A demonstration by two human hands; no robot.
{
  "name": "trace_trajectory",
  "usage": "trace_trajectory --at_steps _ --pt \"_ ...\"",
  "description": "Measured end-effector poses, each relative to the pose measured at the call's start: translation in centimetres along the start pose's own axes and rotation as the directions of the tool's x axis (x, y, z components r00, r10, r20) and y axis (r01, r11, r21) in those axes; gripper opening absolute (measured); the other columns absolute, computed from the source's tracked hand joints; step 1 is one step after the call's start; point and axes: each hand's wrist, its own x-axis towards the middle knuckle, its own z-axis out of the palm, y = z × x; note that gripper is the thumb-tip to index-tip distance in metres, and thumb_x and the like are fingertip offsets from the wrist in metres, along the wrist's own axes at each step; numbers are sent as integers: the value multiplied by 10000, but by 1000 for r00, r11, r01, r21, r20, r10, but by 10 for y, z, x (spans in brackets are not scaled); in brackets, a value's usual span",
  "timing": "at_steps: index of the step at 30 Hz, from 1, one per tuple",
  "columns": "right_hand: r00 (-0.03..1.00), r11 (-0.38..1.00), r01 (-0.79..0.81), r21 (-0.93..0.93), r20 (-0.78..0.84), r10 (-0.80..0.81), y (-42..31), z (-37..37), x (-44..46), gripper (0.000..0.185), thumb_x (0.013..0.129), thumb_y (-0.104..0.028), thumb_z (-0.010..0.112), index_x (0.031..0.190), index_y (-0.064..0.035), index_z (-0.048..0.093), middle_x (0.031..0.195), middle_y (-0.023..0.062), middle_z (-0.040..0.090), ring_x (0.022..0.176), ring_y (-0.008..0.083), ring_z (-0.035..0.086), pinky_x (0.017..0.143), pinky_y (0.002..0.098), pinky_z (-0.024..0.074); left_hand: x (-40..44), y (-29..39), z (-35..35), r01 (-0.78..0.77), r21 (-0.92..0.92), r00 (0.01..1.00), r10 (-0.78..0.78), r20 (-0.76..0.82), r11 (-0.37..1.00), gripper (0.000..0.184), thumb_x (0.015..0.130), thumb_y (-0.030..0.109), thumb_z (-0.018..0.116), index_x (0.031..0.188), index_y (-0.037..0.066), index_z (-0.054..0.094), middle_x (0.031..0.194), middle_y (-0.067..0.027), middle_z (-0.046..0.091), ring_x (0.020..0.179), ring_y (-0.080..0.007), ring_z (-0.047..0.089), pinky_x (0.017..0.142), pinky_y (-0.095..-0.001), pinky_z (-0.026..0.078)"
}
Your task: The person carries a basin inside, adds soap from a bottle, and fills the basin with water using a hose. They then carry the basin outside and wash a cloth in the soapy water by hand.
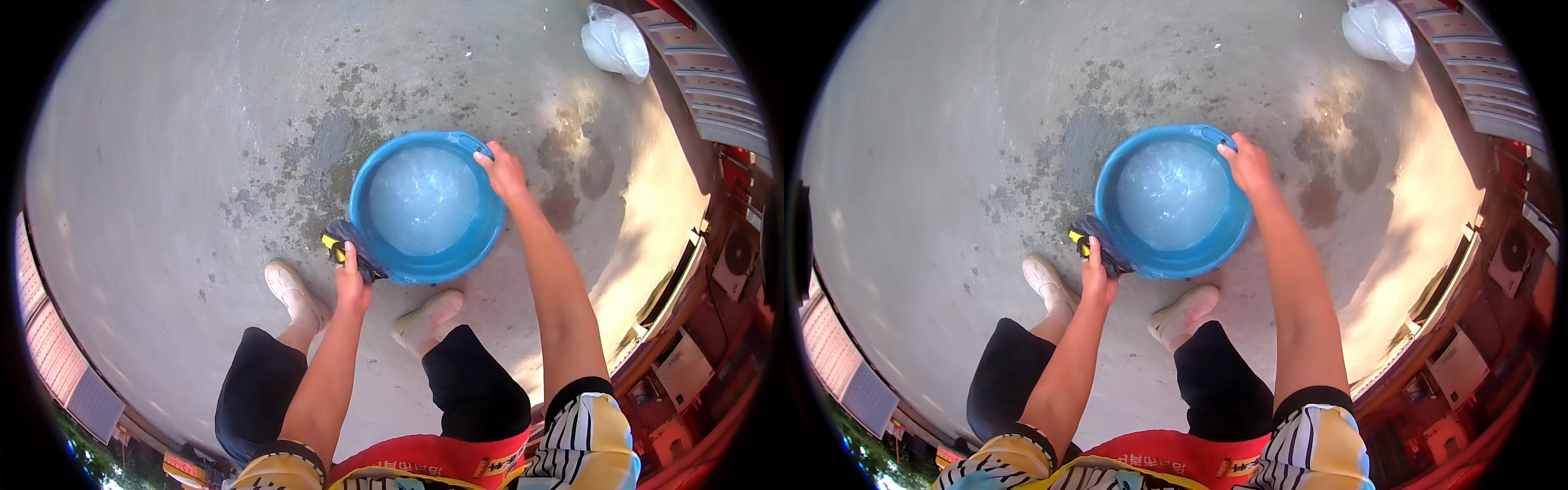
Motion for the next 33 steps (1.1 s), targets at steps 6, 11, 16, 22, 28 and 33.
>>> trace_trajectory --at_steps 6,11,16,22,28,33 --pt "980 899 -31 437 -166 114 26 33 -39 252 793 -250 628 831 -18 539 740 63 553 690 148 492 663 300 420 -12 37 11 -246 323 964 264 -14 914 381 858 260 587 1126 12 479 980 -36 555 855 -135 531 766 -277 435" --pt "957 747 -120 654 -124 262 -42 7 -122 199 799 -199 636 786 -24 541 710 -7 499 674 102 440 629 268 389 -101 137 13 -447 568 886 430 174 691 334 825 221 621 1028 -23 518 887 -84 595 789 -166 562 715 -298 445" --pt "969 743 -110 660 -95 227 -164 -71 -190 158 813 -152 625 793 -21 540 718 -11 507 654 89 437 602 254 386 -221 260 11 -468 790 860 411 303 397 379 758 239 682 1000 -13 534 912 -188 570 849 -284 568 735 -354 440" --pt "1000 801 1 598 -10 7 -374 -188 -238 194 749 -147 681 801 -6 558 732 33 561 662 103 514 601 289 442 -389 433 39 -568 789 753 536 382 234 353 750 219 684 1033 45 563 960 -180 569 886 -329 558 757 -384 440" --pt "962 881 229 414 40 -269 -567 -249 -212 330 732 -227 692 878 40 566 803 126 610 731 188 583 650 332 476 -456 570 56 -674 634 662 691 290 380 327 763 175 667 1033 26 561 929 -118 622 868 -240 594 765 -342 450" --pt "760 755 617 222 81 -645 -789 -274 -173 419 768 -321 637 996 23 565 929 212 596 847 315 593 728 394 458 -428 630 44 -733 464 575 817 33 497 329 802 140 628 1077 -4 518 925 -73 598 841 -166 555 767 -300 438"
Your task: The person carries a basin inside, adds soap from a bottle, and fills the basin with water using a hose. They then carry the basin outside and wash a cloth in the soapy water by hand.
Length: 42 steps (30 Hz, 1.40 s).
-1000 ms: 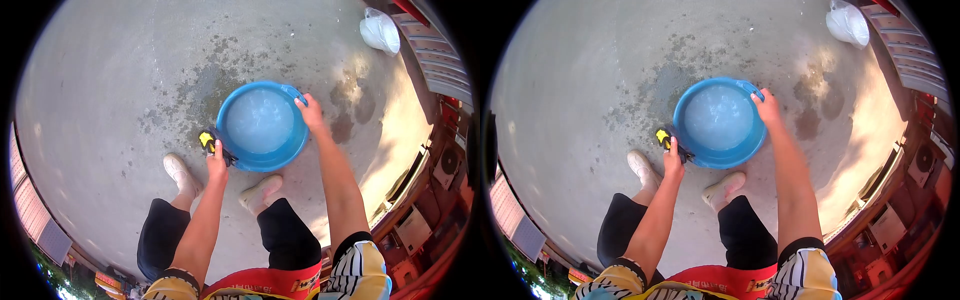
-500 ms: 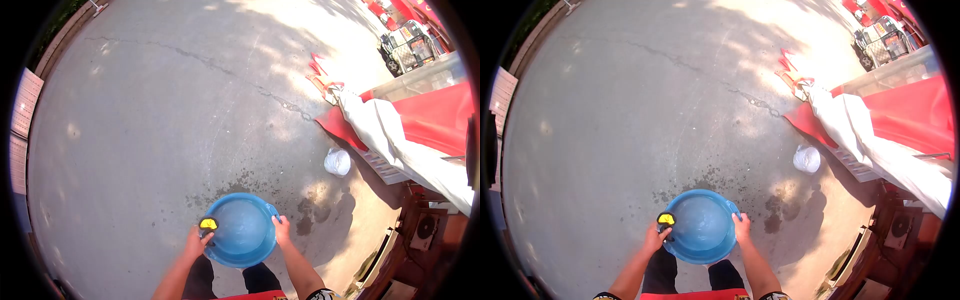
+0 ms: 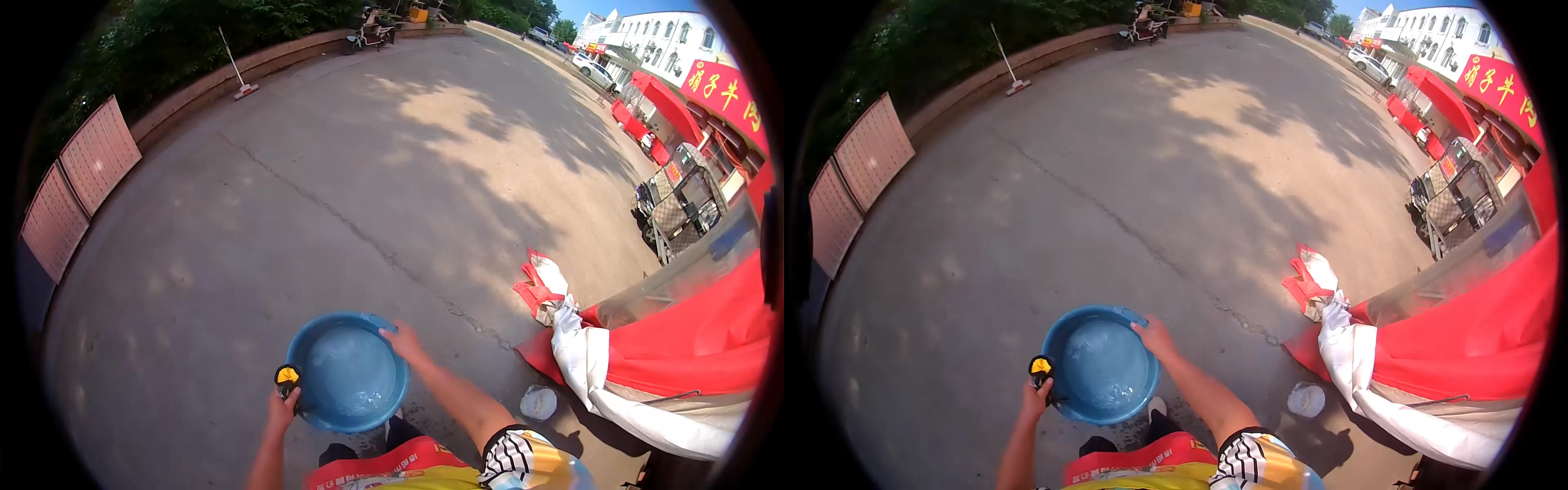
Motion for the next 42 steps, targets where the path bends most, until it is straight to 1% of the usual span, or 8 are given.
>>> trace_trajectory --at_steps 13,22,26,28,29,34,37,42 --pt "657 824 549 139 538 -528 -125 159 195 256 763 -222 671 802 -11 530 690 37 533 633 141 489 592 298 419 19 24 16 282 102 703 -133 -698 954 486 783 357 639 1072 -7 497 973 -197 514 909 -339 508 771 -403 420" --pt "522 945 327 20 830 -198 -16 207 239 474 781 -373 614 993 43 529 985 260 559 962 369 538 814 423 416 81 94 42 547 -154 552 -492 -673 823 231 825 73 549 1026 -41 543 878 -60 603 777 -139 569 710 -293 469" --pt "178 954 153 -257 957 230 14 181 422 562 758 -285 655 1193 16 468 1162 225 510 1100 350 485 907 394 400 253 84 82 849 1 467 -750 -469 528 462 847 404 527 881 -50 608 664 -78 577 506 -153 525 403 -276 422" --pt "293 948 181 -260 935 201 1 138 454 555 748 -280 670 1181 14 485 1181 220 504 1097 349 490 910 401 400 297 139 104 818 -18 520 -751 -406 576 367 837 277 558 1076 -2 562 780 -77 609 551 -149 571 446 -277 461" --pt "345 921 237 -311 913 219 -2 113 528 536 740 -285 684 1155 11 517 1189 214 505 1098 341 494 910 411 402 385 197 144 883 387 465 -601 -650 266 503 764 326 662 1029 -88 552 872 -141 616 783 -229 595 715 -347 470" --pt "927 972 -231 -39 295 232 -157 -246 944 533 742 -220 698 1089 126 488 1057 258 560 969 311 572 800 429 462 878 488 351 193 733 981 -146 -128 652 515 767 398 630 938 -86 587 845 -197 634 747 -281 632 645 -369 484" --pt "897 883 -369 289 360 257 -189 -464 1085 383 813 -162 606 984 173 536 921 259 613 801 325 639 733 436 514 987 698 493 -62 603 997 25 70 795 513 800 433 585 870 -75 582 705 -147 612 611 -232 620 547 -345 488" --pt "914 866 -395 308 32 405 -87 -487 1067 419 749 -125 682 1019 160 536 992 247 597 862 303 615 734 410 500 1033 624 577 -13 551 965 -133 224 834 499 771 412 632 965 -45 584 896 -159 610 732 -254 624 480 -356 525"
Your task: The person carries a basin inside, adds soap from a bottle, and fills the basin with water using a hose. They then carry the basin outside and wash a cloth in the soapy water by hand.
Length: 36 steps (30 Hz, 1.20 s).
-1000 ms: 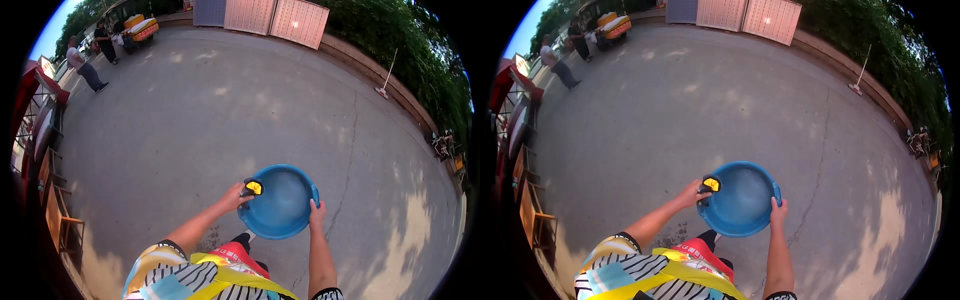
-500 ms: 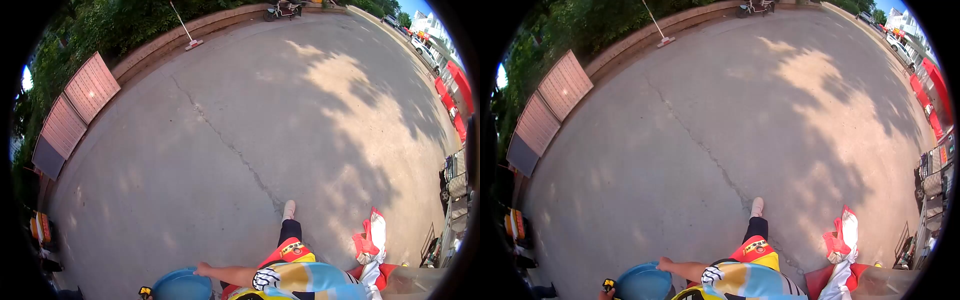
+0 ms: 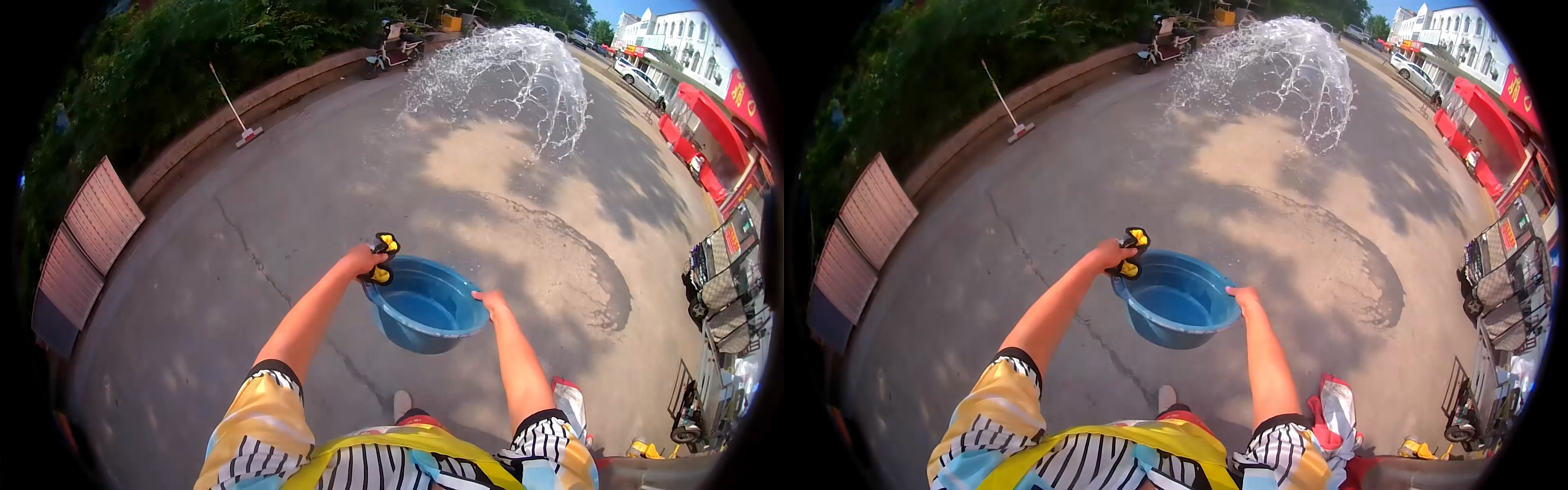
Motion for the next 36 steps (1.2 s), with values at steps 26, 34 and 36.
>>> trace_trajectory --at_steps 26,34,36 --pt "709 845 32 -533 608 357 23 538 12 182 739 -166 559 909 -113 525 794 80 568 727 217 578 523 320 525 -472 -536 -27 54 -890 -193 -869 -455 454 605 811 548 501 1051 -5 553 906 -180 622 872 -321 589 766 -372 447" --pt "65 752 406 -519 837 543 125 730 -337 271 712 -10 560 959 -85 479 784 74 580 671 215 600 547 415 535 -562 -524 34 -317 -867 -475 -856 -204 383 644 814 558 495 967 -62 576 830 -140 627 787 -214 592 718 -331 452" --pt "-3 665 500 -555 767 642 159 751 -401 313 697 15 571 979 -77 473 819 82 580 688 228 607 559 435 540 -564 -527 33 -414 -807 -494 -848 -191 422 605 832 529 491 964 -55 580 830 -114 626 773 -190 582 713 -327 452"
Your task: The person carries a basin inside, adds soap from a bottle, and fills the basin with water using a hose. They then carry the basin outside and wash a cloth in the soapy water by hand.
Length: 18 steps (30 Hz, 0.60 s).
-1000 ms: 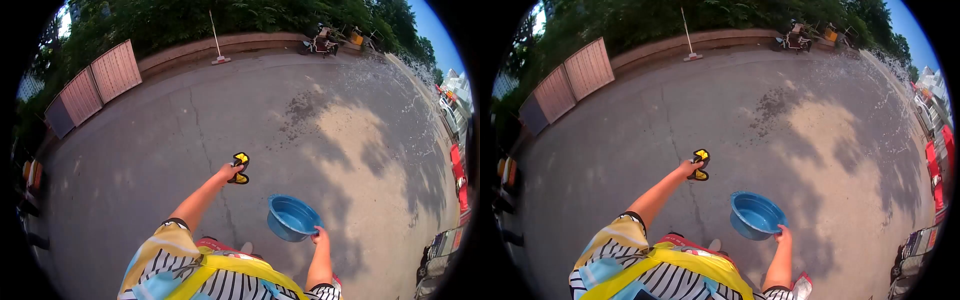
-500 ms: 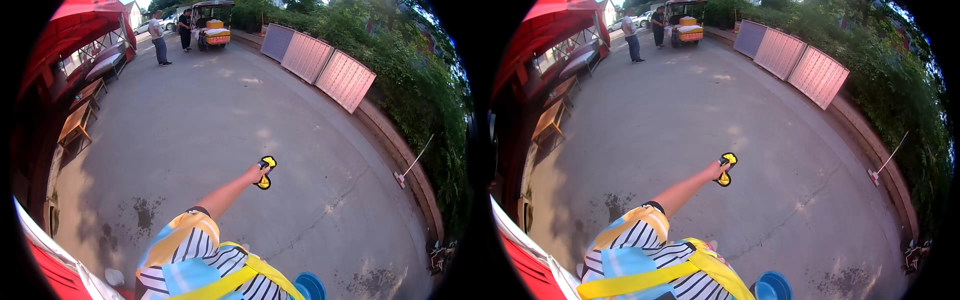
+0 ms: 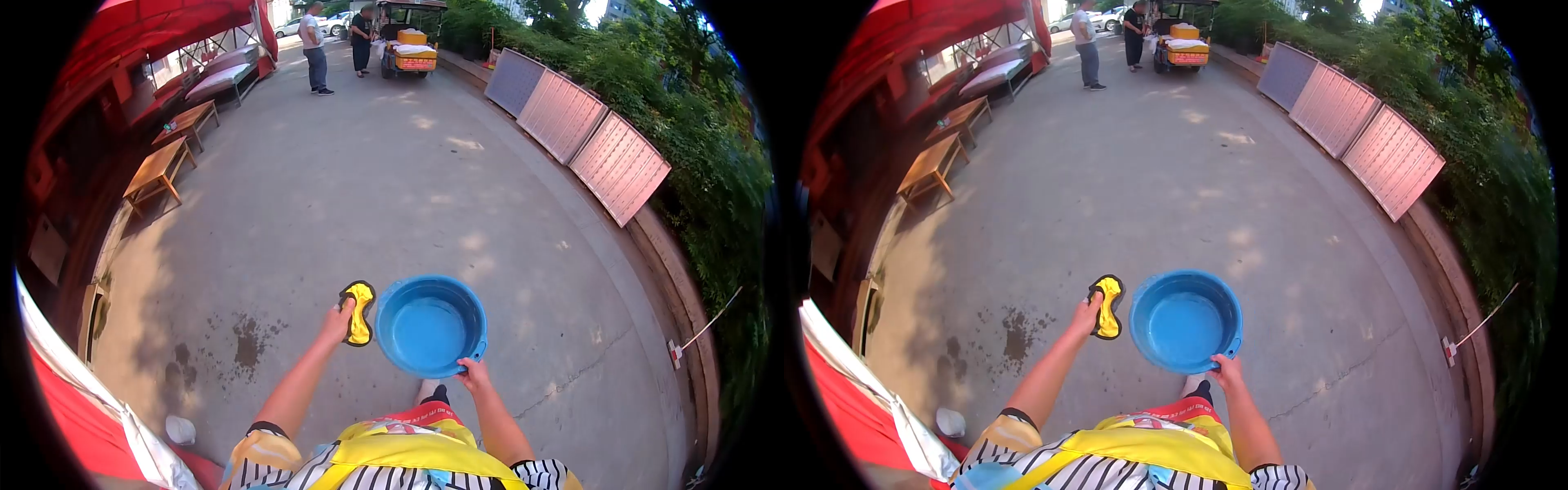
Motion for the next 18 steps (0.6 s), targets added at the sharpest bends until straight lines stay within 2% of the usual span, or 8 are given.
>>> trace_trajectory --at_steps 2,4,7,8,11,14,16,18 --pt "995 998 29 -63 92 -23 -15 54 29 343 686 27 578 1000 -67 477 845 94 584 716 246 613 591 457 543 11 8 6 -4 -175 1000 6 12 985 558 852 494 487 972 -44 582 838 -89 625 760 -171 572 708 -325 452" --pt "993 982 61 -178 110 -41 -40 98 45 343 689 -1 594 1016 -34 493 832 107 594 703 254 614 566 391 547 41 28 23 -74 -116 995 81 56 991 536 871 461 471 1044 -40 548 915 -95 615 830 -172 563 761 -311 436" --pt "978 954 1 -299 200 61 -66 120 75 304 684 16 603 974 7 514 864 121 591 735 260 616 639 423 550 80 30 45 -152 -19 981 153 116 988 512 899 417 438 1151 -26 493 1040 -123 594 957 -191 542 857 -293 395" --pt "988 938 1 -347 147 53 -80 126 91 271 689 1 614 947 29 536 851 129 597 722 257 616 627 405 551 107 30 57 -173 67 975 161 156 983 516 899 424 431 1154 -21 490 1034 -147 594 963 -212 550 856 -304 399" --pt "971 939 -55 -339 201 129 -117 138 118 231 699 -18 624 919 19 565 822 124 603 711 244 617 591 381 550 142 70 78 -181 135 956 142 258 974 509 898 423 437 1159 -11 491 1046 -167 591 984 -248 555 844 -319 407" --pt "959 921 -99 -377 212 190 -132 159 150 199 704 -30 630 891 13 577 802 112 604 693 232 616 565 354 546 186 62 80 -116 315 969 37 246 942 489 894 409 454 1166 5 496 1056 -173 585 969 -294 553 842 -336 411" --pt "941 928 -143 -343 244 235 -145 182 166 181 704 -36 635 871 9 582 790 104 603 670 226 615 550 339 542 194 87 74 -322 602 947 254 198 731 446 886 373 478 1164 25 511 1054 -169 575 955 -334 541 833 -363 416" --pt "926 904 -164 -395 253 279 -147 210 198 170 706 -40 636 860 5 581 782 102 603 650 225 614 546 333 541 217 79 54 -462 828 803 546 238 318 416 884 352 484 1144 31 531 1052 -167 570 957 -338 537 825 -375 418"
